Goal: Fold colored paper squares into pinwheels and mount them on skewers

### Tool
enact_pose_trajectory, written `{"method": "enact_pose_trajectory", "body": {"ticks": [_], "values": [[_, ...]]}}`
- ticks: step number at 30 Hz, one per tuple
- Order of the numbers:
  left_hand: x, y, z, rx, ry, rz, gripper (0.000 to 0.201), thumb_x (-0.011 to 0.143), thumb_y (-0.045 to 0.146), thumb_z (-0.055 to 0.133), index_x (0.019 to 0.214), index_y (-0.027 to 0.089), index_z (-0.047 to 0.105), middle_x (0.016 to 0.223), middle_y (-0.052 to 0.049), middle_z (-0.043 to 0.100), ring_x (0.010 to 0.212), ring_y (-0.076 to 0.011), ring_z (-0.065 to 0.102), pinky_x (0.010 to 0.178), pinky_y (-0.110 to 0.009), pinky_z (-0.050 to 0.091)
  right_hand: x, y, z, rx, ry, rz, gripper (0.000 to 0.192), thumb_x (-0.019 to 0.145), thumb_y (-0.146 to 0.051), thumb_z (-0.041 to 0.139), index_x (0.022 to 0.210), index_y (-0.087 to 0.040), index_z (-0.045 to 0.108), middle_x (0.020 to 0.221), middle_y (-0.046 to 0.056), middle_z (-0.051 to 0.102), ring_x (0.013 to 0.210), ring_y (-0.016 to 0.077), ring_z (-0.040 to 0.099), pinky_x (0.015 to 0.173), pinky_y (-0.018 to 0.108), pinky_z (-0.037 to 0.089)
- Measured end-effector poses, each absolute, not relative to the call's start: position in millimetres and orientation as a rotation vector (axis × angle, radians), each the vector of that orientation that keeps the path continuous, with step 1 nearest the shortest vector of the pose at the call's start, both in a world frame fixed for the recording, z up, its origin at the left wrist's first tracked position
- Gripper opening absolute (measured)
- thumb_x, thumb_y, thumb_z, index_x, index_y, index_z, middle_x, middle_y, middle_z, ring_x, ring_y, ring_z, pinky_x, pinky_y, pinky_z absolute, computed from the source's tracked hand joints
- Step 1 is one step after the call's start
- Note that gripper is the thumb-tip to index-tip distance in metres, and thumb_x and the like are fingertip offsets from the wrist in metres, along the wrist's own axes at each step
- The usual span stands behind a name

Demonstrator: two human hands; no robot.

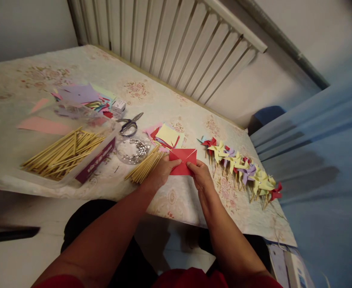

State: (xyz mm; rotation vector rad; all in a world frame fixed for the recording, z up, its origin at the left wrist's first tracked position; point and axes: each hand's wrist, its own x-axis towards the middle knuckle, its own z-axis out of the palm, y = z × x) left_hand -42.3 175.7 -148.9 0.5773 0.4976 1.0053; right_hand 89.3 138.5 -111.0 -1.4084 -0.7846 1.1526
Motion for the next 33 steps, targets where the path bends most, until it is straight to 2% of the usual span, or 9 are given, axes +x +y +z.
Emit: {"method": "enact_pose_trajectory", "body": {"ticks": [6,11,18,24,33], "values": [[-42.6,175.2,-146.8,0.646,0.554,1.081,0.049,0.061,0.023,0.079,0.107,0.012,0.066,0.091,-0.009,0.075,0.083,-0.0243,0.07,0.085,-0.04,0.053,87.7,138.7,-112.2,-1.407,-0.787,1.145,0.025,0.056,-0.03,0.079,0.078,-0.018,0.073,0.074,0.001,0.075,0.062,0.0158,0.065,0.066,0.029,0.053],[-42.7,173.6,-141.2,0.631,0.595,1.051,0.038,0.06,0.023,0.08,0.094,0.011,0.069,0.085,-0.008,0.075,0.076,-0.0233,0.07,0.08,-0.038,0.054,85.5,137.3,-112.4,-1.403,-0.824,1.143,0.027,0.057,-0.031,0.078,0.08,-0.018,0.073,0.077,0.001,0.075,0.066,0.017,0.066,0.069,0.03,0.052],[-43.7,173.3,-141.5,0.665,0.602,1.035,0.039,0.061,0.026,0.08,0.096,0.014,0.07,0.079,-0.005,0.074,0.077,-0.0216,0.07,0.081,-0.035,0.053,84.3,135.5,-110.4,-1.418,-0.828,1.179,0.029,0.057,-0.033,0.079,0.082,-0.019,0.073,0.078,0.001,0.076,0.067,0.0189,0.067,0.07,0.032,0.053],[-44.4,172.3,-138.7,0.685,0.646,0.996,0.035,0.061,0.029,0.078,0.091,0.012,0.07,0.076,-0.006,0.073,0.072,-0.0217,0.069,0.074,-0.035,0.054,84.6,136.2,-111.9,-1.4,-0.816,1.165,0.028,0.057,-0.032,0.08,0.081,-0.019,0.073,0.077,0.0,0.076,0.066,0.0178,0.067,0.07,0.031,0.053],[-43.3,174.1,-143.1,0.735,0.636,1.026,0.041,0.064,0.027,0.078,0.101,0.012,0.069,0.08,-0.007,0.074,0.079,-0.0233,0.07,0.077,-0.034,0.054,85.1,135.3,-114.5,-1.399,-0.824,1.164,0.031,0.057,-0.032,0.08,0.084,-0.018,0.073,0.078,0.001,0.076,0.065,0.0178,0.068,0.067,0.03,0.053]]}}
